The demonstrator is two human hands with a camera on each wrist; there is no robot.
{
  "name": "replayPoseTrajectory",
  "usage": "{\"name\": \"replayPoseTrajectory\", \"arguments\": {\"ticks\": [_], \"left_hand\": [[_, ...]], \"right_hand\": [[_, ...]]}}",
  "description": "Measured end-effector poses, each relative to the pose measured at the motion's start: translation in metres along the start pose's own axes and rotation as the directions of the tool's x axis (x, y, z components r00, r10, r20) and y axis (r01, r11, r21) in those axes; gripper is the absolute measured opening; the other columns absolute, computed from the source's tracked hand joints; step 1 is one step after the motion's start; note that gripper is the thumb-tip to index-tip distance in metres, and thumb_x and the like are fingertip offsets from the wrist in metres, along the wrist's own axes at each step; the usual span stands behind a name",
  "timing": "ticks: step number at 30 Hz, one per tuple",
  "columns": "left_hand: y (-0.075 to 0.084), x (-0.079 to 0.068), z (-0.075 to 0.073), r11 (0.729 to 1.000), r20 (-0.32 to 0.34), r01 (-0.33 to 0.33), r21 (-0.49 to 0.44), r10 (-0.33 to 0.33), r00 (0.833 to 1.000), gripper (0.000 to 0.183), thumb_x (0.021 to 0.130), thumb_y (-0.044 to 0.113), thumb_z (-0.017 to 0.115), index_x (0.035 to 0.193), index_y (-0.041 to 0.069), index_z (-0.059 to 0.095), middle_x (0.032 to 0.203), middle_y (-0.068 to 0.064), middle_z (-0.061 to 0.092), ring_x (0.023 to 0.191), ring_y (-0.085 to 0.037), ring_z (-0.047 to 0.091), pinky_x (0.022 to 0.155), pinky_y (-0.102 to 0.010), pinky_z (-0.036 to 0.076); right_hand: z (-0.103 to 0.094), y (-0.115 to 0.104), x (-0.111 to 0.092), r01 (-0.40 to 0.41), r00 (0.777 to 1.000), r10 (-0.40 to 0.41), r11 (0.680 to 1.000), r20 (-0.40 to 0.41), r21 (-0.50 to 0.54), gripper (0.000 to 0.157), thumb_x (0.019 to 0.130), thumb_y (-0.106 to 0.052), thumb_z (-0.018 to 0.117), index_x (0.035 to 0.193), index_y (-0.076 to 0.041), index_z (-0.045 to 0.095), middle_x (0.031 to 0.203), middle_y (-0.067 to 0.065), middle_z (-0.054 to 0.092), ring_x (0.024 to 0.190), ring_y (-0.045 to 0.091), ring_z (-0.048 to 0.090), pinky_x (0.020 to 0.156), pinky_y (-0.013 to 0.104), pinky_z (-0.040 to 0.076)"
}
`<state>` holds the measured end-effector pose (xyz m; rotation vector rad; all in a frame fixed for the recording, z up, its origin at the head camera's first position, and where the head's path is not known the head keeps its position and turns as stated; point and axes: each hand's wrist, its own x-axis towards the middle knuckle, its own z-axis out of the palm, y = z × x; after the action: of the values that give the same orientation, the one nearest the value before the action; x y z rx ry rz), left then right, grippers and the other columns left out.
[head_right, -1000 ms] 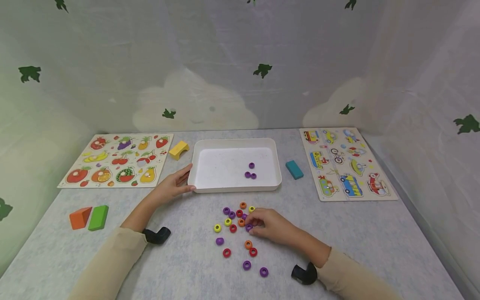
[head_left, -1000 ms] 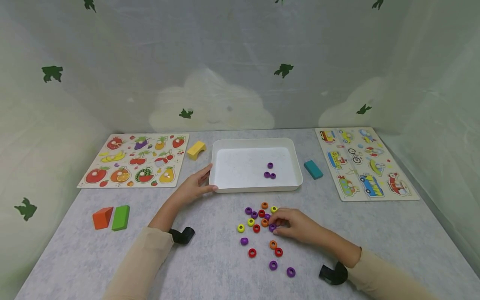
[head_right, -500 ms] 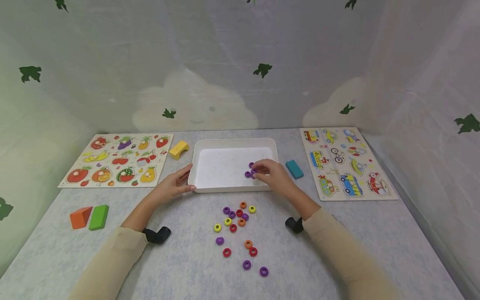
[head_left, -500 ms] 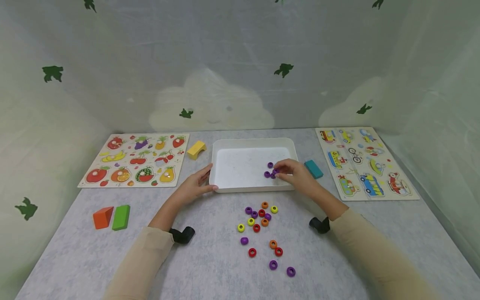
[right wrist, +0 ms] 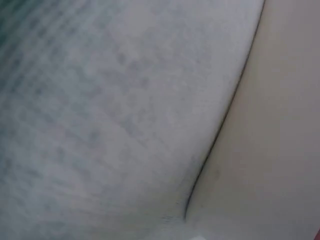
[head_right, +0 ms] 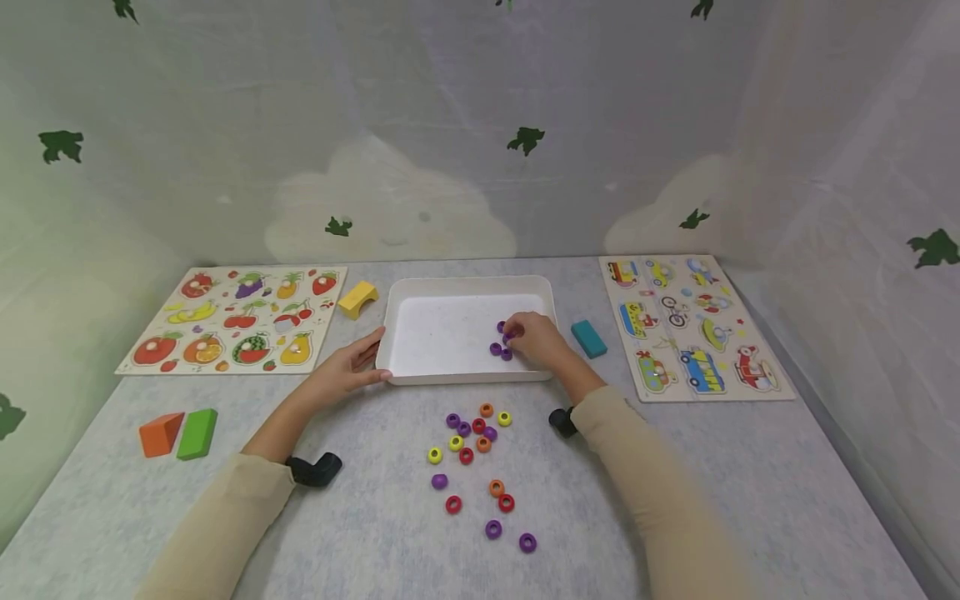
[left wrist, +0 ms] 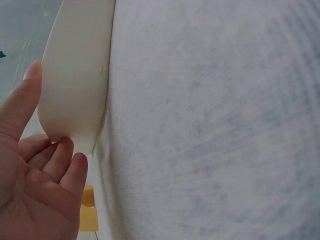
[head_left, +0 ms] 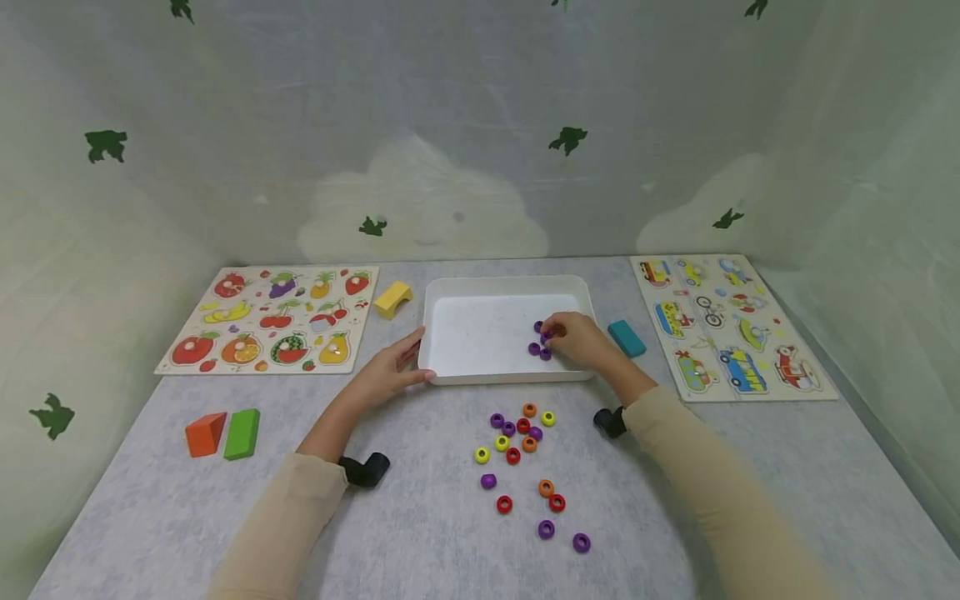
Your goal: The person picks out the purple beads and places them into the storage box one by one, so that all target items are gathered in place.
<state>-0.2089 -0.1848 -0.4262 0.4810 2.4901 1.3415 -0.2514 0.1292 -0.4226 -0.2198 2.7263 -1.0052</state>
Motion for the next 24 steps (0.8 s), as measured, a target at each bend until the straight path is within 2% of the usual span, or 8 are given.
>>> {"name": "replayPoseTrajectory", "arguments": {"ticks": [3,6,9,13,16,20,24], "left_hand": [[0.0,0.0,0.0,1.0,0.003,-0.009,-0.004,0.009,1.0,0.085,0.068,0.037,0.063,0.133,0.012,0.015,0.136,-0.001,0.014,0.119,-0.014,0.022,0.096,-0.028,0.023],[0.001,0.0,0.0,1.0,0.003,-0.003,-0.004,0.003,1.0,0.085,0.068,0.038,0.063,0.133,0.013,0.015,0.136,-0.001,0.015,0.119,-0.013,0.022,0.096,-0.028,0.023],[0.002,0.0,0.0,1.0,0.004,0.008,-0.001,-0.008,1.0,0.085,0.067,0.039,0.063,0.133,0.014,0.015,0.135,0.001,0.015,0.119,-0.012,0.022,0.096,-0.027,0.023],[0.002,-0.001,0.0,1.0,0.005,0.022,-0.004,-0.022,1.0,0.085,0.067,0.038,0.063,0.133,0.015,0.015,0.135,0.002,0.015,0.119,-0.011,0.022,0.096,-0.027,0.023],[0.002,0.0,0.0,1.0,0.006,0.025,-0.006,-0.025,1.0,0.085,0.067,0.037,0.064,0.133,0.016,0.015,0.136,0.002,0.015,0.119,-0.011,0.022,0.096,-0.027,0.023],[0.001,0.0,0.0,1.0,0.01,0.024,-0.005,-0.024,1.0,0.085,0.067,0.038,0.063,0.133,0.016,0.015,0.136,0.002,0.014,0.119,-0.011,0.022,0.096,-0.027,0.023],[0.001,0.0,0.0,1.0,0.012,0.024,-0.009,-0.024,1.0,0.086,0.067,0.038,0.064,0.133,0.014,0.015,0.136,0.002,0.014,0.119,-0.012,0.022,0.096,-0.027,0.023]], "right_hand": [[0.001,0.0,-0.001,0.007,1.0,-0.007,1.0,-0.005,0.012,0.013,0.079,-0.01,0.056,0.092,-0.013,0.055,0.086,0.001,0.051,0.08,0.016,0.046,0.073,0.027,0.043],[-0.002,0.0,-0.007,0.055,0.998,-0.054,0.998,-0.028,0.041,0.019,0.079,-0.016,0.057,0.097,-0.012,0.054,0.091,0.0,0.052,0.083,0.015,0.047,0.074,0.028,0.043],[-0.008,-0.003,-0.019,0.155,0.987,-0.15,0.984,-0.057,0.087,0.028,0.077,-0.019,0.059,0.102,-0.008,0.052,0.097,0.004,0.052,0.086,0.017,0.047,0.076,0.03,0.043],[-0.01,-0.009,-0.046,0.305,0.952,-0.298,0.945,-0.074,0.117,0.034,0.075,-0.021,0.062,0.104,-0.005,0.052,0.099,0.009,0.053,0.087,0.019,0.049,0.075,0.033,0.044],[-0.007,-0.009,-0.067,0.381,0.924,-0.38,0.91,-0.036,0.166,0.035,0.073,-0.02,0.063,0.103,-0.005,0.052,0.099,0.01,0.053,0.087,0.021,0.049,0.076,0.033,0.044],[0.003,-0.005,-0.087,0.433,0.887,-0.458,0.87,0.062,0.238,0.034,0.071,-0.015,0.065,0.101,-0.005,0.053,0.098,0.01,0.053,0.087,0.023,0.049,0.076,0.035,0.043],[0.014,0.001,-0.095,0.432,0.861,-0.477,0.868,0.175,0.244,0.03,0.072,-0.013,0.064,0.1,-0.01,0.055,0.097,0.002,0.055,0.089,0.017,0.049,0.078,0.034,0.042]]}}
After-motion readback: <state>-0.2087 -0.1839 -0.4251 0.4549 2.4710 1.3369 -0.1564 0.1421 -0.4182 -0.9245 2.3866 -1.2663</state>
